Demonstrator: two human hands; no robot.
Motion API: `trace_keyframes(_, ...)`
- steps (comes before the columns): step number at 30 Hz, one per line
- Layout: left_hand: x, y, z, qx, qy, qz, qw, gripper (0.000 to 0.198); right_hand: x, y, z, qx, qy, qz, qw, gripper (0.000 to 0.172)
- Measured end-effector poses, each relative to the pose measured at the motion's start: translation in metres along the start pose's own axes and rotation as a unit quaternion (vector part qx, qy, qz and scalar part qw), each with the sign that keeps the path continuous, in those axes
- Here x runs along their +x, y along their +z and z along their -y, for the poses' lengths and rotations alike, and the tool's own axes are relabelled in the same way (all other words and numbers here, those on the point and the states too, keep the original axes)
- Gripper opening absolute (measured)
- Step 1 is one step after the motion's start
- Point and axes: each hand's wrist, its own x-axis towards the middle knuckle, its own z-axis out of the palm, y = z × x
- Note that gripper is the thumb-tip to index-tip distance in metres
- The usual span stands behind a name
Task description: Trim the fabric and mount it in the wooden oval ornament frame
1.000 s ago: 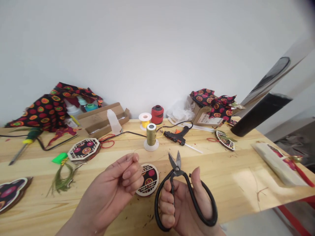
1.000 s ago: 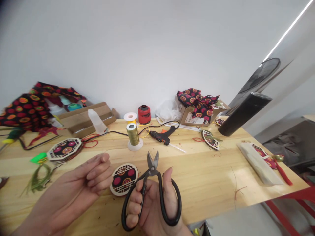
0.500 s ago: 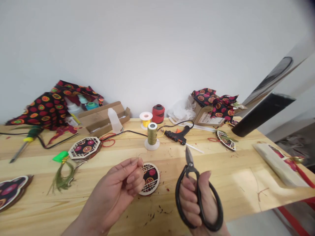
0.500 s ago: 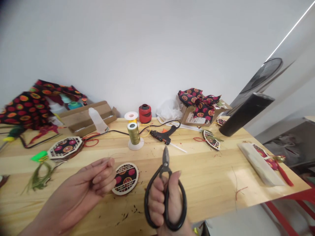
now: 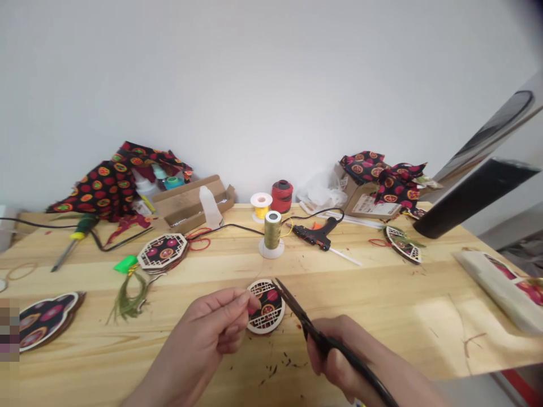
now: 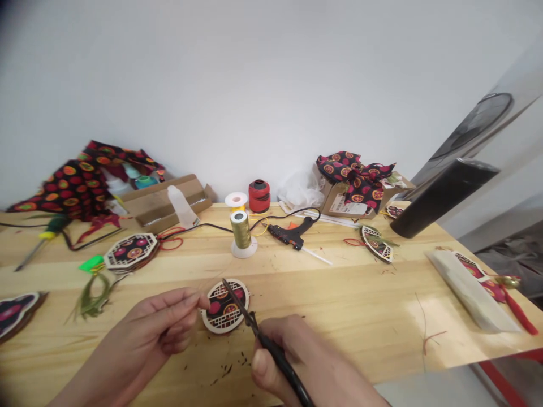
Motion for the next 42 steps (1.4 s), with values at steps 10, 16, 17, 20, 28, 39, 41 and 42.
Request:
trace_keyframes(10,-0.005,0.000,0.001,0.032,0.008,0.019,0.999,0.026,0.029,0.008,0.032,-0.150,-0.008,0.076,0.986,0.061)
trace_keyframes(16,-0.002,0.000,0.001,0.036,0.000,0.053,0.998,0.027,0.032,0.010,0.040,-0.132,0.005,0.096,0.986,0.066)
trace_keyframes(17,-0.002,0.000,0.001,0.038,0.000,0.056,0.998,0.028,0.033,0.010,0.040,-0.125,-0.003,0.102,0.987,0.066)
trace_keyframes(20,-0.003,0.000,0.001,0.044,-0.002,0.058,0.997,0.027,0.038,0.010,0.036,-0.102,-0.021,0.120,0.987,0.066)
trace_keyframes(28,-0.002,-0.003,0.002,0.067,0.006,0.055,0.996,0.027,0.045,0.004,0.031,-0.081,-0.006,0.157,0.984,0.064)
trace_keyframes(39,-0.003,-0.004,0.000,0.097,0.010,0.046,0.994,0.027,0.046,0.001,0.034,-0.050,-0.023,0.183,0.982,0.061)
trace_keyframes(41,-0.004,-0.003,-0.001,0.097,0.009,0.047,0.994,0.027,0.046,0.002,0.037,-0.059,-0.032,0.175,0.982,0.060)
trace_keyframes(42,-0.004,-0.003,-0.001,0.096,0.009,0.046,0.994,0.027,0.045,0.002,0.038,-0.067,-0.034,0.165,0.983,0.060)
